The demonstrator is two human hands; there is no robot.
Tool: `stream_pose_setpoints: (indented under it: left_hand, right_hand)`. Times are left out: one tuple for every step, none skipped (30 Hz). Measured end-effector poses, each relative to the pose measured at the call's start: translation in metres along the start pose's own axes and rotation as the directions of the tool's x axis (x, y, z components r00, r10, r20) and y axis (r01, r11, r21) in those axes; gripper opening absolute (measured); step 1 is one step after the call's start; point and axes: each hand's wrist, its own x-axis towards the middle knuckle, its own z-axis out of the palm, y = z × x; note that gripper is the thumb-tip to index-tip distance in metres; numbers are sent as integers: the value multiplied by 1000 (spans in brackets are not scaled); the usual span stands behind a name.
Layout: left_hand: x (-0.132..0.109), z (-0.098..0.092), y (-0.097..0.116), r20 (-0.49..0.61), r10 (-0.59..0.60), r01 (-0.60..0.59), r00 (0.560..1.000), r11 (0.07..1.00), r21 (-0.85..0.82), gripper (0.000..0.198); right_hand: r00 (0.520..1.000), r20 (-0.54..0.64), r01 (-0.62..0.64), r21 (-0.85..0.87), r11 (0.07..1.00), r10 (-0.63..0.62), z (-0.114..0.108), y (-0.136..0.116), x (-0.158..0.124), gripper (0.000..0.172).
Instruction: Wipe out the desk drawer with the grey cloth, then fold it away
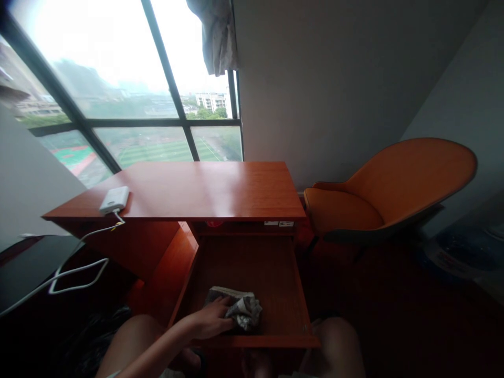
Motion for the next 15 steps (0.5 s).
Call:
stream_pose_setpoints:
  left_hand:
    - [8,4,5,0,27,-27,1000,999,25,40]
    - [17,7,11,-4,47,-47,999,998,49,40]
    - [26,11,18,-12,60,-59,998,996,70,41]
    - [35,14,25,-21,70,-68,997,994,87,42]
    - [43,17,32,-31,81,-77,996,992,101,44]
    - [51,20,40,-38,92,-87,995,990,113,45]
    - [59,22,49,-40,104,-99,994,988,122,47]
    - [66,25,57,-36,117,-112,992,986,128,49]
    - [73,27,66,-23,129,-125,991,984,128,51]
    - [79,29,74,6,132,-132,991,984,123,52]
    - [84,32,81,50,127,-132,991,985,113,53]
    - [89,34,87,102,112,-123,988,987,102,54]
    - [92,36,92,151,94,-110,984,989,95,54]
    - [94,39,95,187,78,-97,979,991,92,54]
    - [96,41,97,201,71,-91,977,992,88,54]
  right_hand:
    - [1000,3,17,-3,1000,-17,-1,-3,-2,33]
    - [999,5,33,-6,999,-33,-3,-7,-4,34]
    - [999,6,50,-9,999,-50,-5,-12,-5,34]
    - [998,7,66,-13,998,-66,-7,-18,-5,34]
    - [997,8,83,-17,996,-83,-10,-26,-5,34]
    - [995,7,100,-21,995,-100,-14,-35,-4,33]
    - [993,6,118,-26,993,-118,-19,-46,-2,32]
    - [991,4,136,-30,990,-136,-24,-58,0,30]
    - [988,2,155,-35,987,-155,-30,-72,4,29]
    - [985,0,173,-40,984,-173,-37,-88,7,27]
    - [981,-3,192,-47,980,-192,-44,-104,11,26]
    - [978,-5,209,-55,976,-209,-51,-120,16,26]
    - [974,-7,224,-64,972,-225,-58,-135,20,22]
    - [971,-8,238,-73,969,-239,-64,-148,24,17]
    - [968,-8,248,-83,965,-250,-69,-159,27,10]
